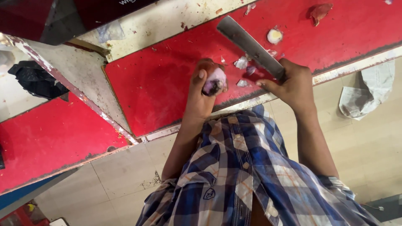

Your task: The person peels an onion by hand using a large blade to slice the ends and remove the outer layers.

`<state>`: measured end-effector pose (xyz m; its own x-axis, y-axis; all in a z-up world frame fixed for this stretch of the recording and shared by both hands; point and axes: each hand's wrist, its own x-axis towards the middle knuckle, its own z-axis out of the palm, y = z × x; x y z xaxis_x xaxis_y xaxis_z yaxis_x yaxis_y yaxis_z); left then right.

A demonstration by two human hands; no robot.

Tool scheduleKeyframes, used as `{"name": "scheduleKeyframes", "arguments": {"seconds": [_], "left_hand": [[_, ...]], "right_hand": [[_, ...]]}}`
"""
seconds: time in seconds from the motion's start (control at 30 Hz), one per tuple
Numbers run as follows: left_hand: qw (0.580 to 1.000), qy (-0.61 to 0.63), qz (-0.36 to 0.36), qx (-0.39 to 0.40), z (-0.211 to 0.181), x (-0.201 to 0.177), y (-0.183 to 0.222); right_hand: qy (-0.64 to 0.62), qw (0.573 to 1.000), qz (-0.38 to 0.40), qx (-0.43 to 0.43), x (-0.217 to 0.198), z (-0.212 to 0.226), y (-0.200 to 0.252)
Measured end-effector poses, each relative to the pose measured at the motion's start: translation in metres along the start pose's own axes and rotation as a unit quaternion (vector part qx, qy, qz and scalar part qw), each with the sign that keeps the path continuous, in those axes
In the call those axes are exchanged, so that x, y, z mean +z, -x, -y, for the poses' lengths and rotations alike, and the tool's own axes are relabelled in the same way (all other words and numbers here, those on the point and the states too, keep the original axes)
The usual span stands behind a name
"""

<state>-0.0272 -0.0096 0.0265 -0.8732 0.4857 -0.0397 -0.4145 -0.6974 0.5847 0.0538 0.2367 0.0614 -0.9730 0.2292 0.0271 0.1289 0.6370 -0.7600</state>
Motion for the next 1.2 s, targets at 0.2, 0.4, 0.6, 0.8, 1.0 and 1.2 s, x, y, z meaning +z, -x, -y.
{"name": "scheduleKeyframes", "arguments": {"seconds": [0.2,0.4,0.6,0.8,1.0,1.2], "left_hand": [[0.998,-0.025,0.049,-0.035,0.003,0.008,0.003],[0.999,0.028,0.027,-0.003,0.029,0.002,0.007],[1.0,0.02,-0.007,0.004,0.033,0.004,0.01],[0.998,-0.033,-0.035,0.031,0.033,0.0,0.004],[0.985,-0.165,-0.045,0.009,0.036,-0.017,0.008],[0.967,-0.248,0.051,0.032,0.025,-0.003,0.002]], "right_hand": [[-0.093,0.994,0.053,-0.037,0.02,0.0,0.004],[-0.258,0.96,0.079,-0.073,0.063,0.021,0.013],[-0.186,0.981,0.016,-0.055,0.066,0.033,0.019],[-0.14,0.989,-0.003,-0.046,0.059,0.037,0.017],[-0.159,0.985,0.006,-0.066,0.043,0.038,0.009],[-0.143,0.984,0.016,-0.107,0.049,0.027,0.011]]}}
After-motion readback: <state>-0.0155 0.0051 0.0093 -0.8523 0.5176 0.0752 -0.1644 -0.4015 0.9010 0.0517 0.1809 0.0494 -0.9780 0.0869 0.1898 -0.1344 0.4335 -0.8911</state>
